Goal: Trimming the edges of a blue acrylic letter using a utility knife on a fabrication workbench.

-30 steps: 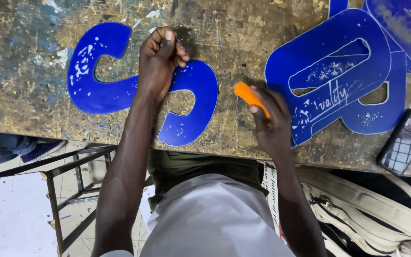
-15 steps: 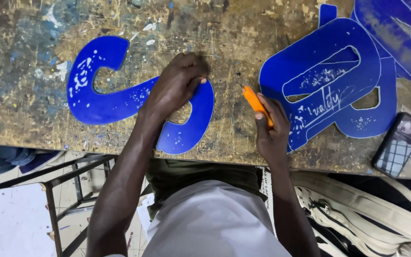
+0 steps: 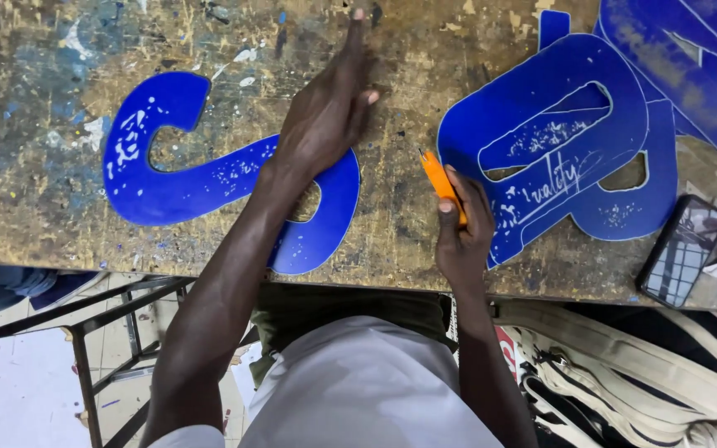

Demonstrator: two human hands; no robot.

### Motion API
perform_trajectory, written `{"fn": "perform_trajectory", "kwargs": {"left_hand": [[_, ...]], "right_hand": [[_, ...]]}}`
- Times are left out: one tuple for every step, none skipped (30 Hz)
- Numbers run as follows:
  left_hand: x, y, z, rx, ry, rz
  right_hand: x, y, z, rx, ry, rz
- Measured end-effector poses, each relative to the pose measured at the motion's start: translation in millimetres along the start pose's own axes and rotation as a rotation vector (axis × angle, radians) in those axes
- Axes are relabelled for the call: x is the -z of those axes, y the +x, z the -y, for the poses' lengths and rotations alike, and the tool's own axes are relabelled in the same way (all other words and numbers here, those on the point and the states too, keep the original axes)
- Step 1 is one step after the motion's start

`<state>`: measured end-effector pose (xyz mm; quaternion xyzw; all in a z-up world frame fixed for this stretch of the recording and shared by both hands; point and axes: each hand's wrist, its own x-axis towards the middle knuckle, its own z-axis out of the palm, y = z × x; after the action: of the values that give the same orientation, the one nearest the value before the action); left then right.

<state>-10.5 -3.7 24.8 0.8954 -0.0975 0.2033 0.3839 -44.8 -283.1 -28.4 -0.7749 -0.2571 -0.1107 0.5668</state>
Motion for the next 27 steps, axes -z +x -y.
{"fn": "perform_trajectory", "kwargs": {"left_hand": [[-4,-3,8,0.004,0.001,0.000],[-9,-6,17,-0.048,0.122,-0.024],[-12,-7,27,-0.104,0.246,-0.048],[-14,-18,23,-0.103,0.250,-0.049],[-17,-30,20,-0.072,0.224,-0.028],[-20,-42,16,-0.040,0.198,-0.008],[-17,-47,13,-0.035,0.198,-0.004],[-14,-52,10,-0.010,0.130,0.021],[-12,-56,7,0.014,0.059,0.046],[-14,-57,9,0.018,0.057,0.050],[-16,-60,11,0.026,0.014,0.023],[-17,-62,12,0.035,-0.028,-0.005],[-19,-63,14,0.035,-0.027,-0.001],[-20,-64,17,0.025,-0.045,-0.008],[-22,-66,18,0.020,-0.065,-0.021],[-26,-67,24,0.023,-0.065,-0.022],[-31,-68,30,0.035,-0.034,-0.062],[-37,-68,36,0.047,-0.003,-0.102],[-40,-65,34,0.050,-0.004,-0.102],[-43,-63,32,0.080,-0.006,-0.163],[-46,-59,30,0.107,-0.009,-0.224],[-46,-58,30,0.108,-0.010,-0.223],[-48,-58,29,0.124,-0.009,-0.240],[-49,-57,28,0.141,-0.006,-0.257],[-49,-56,24,0.145,-0.009,-0.255],[-48,-56,19,0.196,-0.014,-0.253],[-47,-51,16,0.238,-0.017,-0.250]], "right_hand": [[0,0,3,-0.001,0.002,0.003],[0,1,5,-0.003,0.007,-0.002],[-1,3,7,-0.002,0.014,-0.009],[-1,5,5,0.000,0.017,-0.008],[0,4,5,0.002,0.015,-0.011],[0,2,4,0.004,0.012,-0.013],[-1,2,1,-0.001,0.014,-0.011],[-2,1,-1,-0.003,0.024,-0.015],[-1,0,-3,-0.004,0.032,-0.020],[0,0,-3,-0.010,0.031,-0.019],[1,-2,-3,-0.025,0.033,-0.003],[2,-3,-3,-0.039,0.034,0.013],[3,-1,11,-0.042,0.037,0.010],[4,1,25,-0.138,0.110,0.052],[6,4,40,-0.232,0.181,0.100],[5,1,36,-0.234,0.180,0.103],[5,-3,32,-0.342,0.277,0.167],[5,-8,29,-0.450,0.374,0.230],[3,-7,35,-0.453,0.373,0.232],[0,-7,41,-0.394,0.242,0.286],[-2,-6,47,-0.332,0.109,0.336],[-5,-5,50,-0.334,0.108,0.336],[-7,-5,52,-0.304,0.009,0.340],[-9,-6,55,-0.274,-0.090,0.344],[-11,-4,61,-0.278,-0.092,0.346],[-13,-2,68,-0.352,-0.156,0.406],[-16,1,75,-0.423,-0.219,0.458]]}}
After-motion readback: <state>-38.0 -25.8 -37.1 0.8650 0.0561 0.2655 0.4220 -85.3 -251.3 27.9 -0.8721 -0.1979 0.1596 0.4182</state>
